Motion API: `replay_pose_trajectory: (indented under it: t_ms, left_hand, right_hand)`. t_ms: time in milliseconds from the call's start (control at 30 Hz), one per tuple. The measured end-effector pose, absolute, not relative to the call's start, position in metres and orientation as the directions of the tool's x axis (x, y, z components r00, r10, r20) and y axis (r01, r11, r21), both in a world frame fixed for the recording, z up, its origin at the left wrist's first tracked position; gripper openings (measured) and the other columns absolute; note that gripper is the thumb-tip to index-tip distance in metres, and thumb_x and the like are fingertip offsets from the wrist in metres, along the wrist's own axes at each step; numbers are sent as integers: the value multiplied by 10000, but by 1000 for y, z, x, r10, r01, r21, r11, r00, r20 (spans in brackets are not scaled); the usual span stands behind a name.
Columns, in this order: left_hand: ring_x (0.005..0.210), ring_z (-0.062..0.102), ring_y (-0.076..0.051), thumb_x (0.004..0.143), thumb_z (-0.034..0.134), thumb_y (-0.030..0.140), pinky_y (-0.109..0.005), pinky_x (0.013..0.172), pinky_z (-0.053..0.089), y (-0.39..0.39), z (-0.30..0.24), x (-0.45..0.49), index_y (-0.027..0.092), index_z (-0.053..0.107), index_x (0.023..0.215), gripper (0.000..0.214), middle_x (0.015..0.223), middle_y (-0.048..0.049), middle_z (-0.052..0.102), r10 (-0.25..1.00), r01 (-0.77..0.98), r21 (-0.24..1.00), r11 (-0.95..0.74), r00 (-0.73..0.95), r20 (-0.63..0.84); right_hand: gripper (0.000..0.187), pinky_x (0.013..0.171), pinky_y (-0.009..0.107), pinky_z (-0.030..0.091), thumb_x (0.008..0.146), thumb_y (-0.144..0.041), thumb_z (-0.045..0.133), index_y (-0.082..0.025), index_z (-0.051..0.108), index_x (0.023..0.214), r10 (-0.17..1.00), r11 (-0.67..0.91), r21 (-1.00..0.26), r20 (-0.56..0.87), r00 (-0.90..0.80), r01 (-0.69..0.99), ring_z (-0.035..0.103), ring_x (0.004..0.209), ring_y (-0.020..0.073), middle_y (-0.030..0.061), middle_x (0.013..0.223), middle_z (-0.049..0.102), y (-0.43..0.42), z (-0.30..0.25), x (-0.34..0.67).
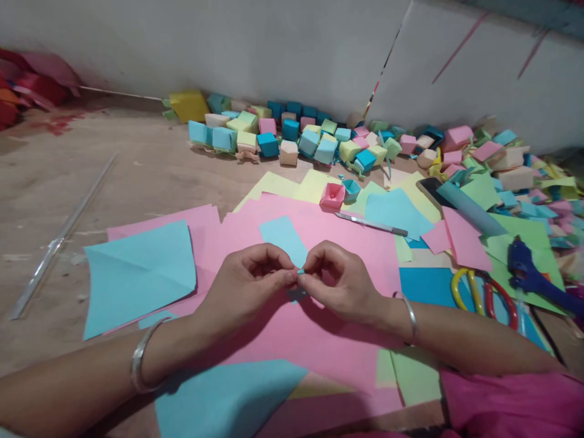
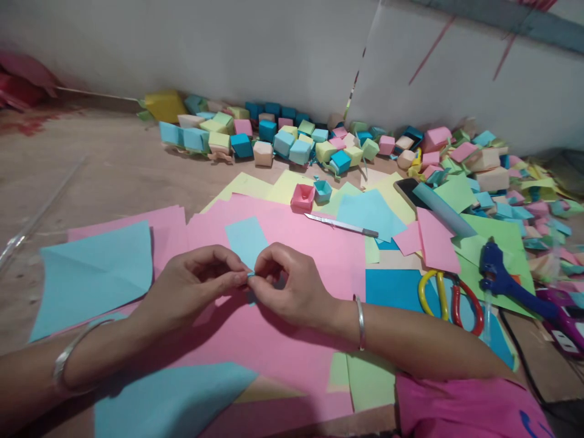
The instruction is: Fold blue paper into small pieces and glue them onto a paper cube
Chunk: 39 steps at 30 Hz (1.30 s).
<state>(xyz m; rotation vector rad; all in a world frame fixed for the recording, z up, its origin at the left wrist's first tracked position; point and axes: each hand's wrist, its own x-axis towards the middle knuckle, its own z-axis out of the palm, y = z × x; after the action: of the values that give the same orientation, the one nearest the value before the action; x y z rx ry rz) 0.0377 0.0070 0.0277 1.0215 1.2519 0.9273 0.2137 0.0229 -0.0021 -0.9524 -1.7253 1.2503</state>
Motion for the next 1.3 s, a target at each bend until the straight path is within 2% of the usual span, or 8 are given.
replay_pose_trajectory:
  t_ms: [267, 467, 533, 700, 900, 1000, 1167, 1300]
  left_hand:
    - [621, 624, -116, 651, 810, 224, -219, 584, 530, 1, 19, 37, 167, 604, 735, 230, 699, 12, 645, 948, -41, 962, 269, 188, -257]
    - [591, 615, -125, 697, 748, 194, -216, 547, 487, 0, 21, 34, 163, 572, 650, 185, 638, -4, 645, 938, 110, 971, 211, 258, -233]
    - [599, 612, -126, 709, 728, 181, -219, 564, 483, 0, 22, 32, 162, 587, 627, 164, 631, -12, 649, 950, 198, 975, 103, 272, -155]
    - [651, 622, -134, 720, 739, 217, -224, 599, 500, 1, 24, 27, 170, 652, 756, 106, 732, -24, 670, 955, 250, 968, -8, 289, -66]
    - [539, 540, -108, 775, 704, 293, -186, 499, 406, 6, 24, 23, 175, 657, 767, 127, 598, 8, 618, 858, 370, 928, -42, 489, -156]
    - [529, 516, -102, 878, 580, 274, -190, 500, 371, 4, 24, 20, 182, 651, 663, 245, 581, -1, 598, 767, 372, 887, -272, 641, -34]
    - [568, 566, -149, 896, 577, 231, -244, 560, 410, -4, 29, 18, 202, 675, 716, 207, 573, -30, 620, 558, 202, 816, -541, 813, 168]
    - [524, 549, -135, 885, 598, 299, -227, 507, 402, -5, 29, 21, 194, 632, 679, 234, 559, -18, 603, 692, 243, 871, -426, 708, 141]
  right_hand:
    - [111, 572, 236, 433, 742, -145, 666, -180, 576, 798, 888, 118, -991, 78, -453, 62, 528, 614, 90, -34, 687, 583, 23, 1, 217]
    - [235, 515, 216, 442, 710, -253, 734, -173, 555, 840, 766, -225, -971, -229, -601, 82, 562, 549, 94, -44, 622, 599, 31, 5, 220]
    - [189, 534, 225, 441, 752, -284, 702, -168, 569, 819, 749, -124, -976, -210, -628, 178, 568, 574, 103, -26, 634, 607, 31, 7, 222]
    - [197, 536, 254, 334, 838, -224, 556, -175, 559, 648, 698, 595, -739, 280, -660, 316, 428, 545, 102, -13, 574, 527, 24, 15, 227]
    - [238, 537, 242, 364, 851, -209, 517, -177, 565, 621, 670, 619, -732, 301, -678, 286, 472, 542, 103, 2, 580, 578, 22, 18, 229]
    - [205, 528, 218, 392, 849, -237, 572, -173, 606, 658, 652, 428, -888, 173, -738, 170, 504, 551, 92, -16, 590, 598, 21, 18, 230]
    - [136, 486, 183, 423, 772, -239, 696, -157, 629, 687, 473, -278, -961, -143, -869, 7, 532, 524, 67, -26, 601, 613, 13, 18, 230]
    - [144, 462, 179, 432, 719, -219, 740, -152, 614, 698, 458, -467, -884, -239, -856, -3, 535, 487, 61, -35, 580, 600, 16, 21, 227]
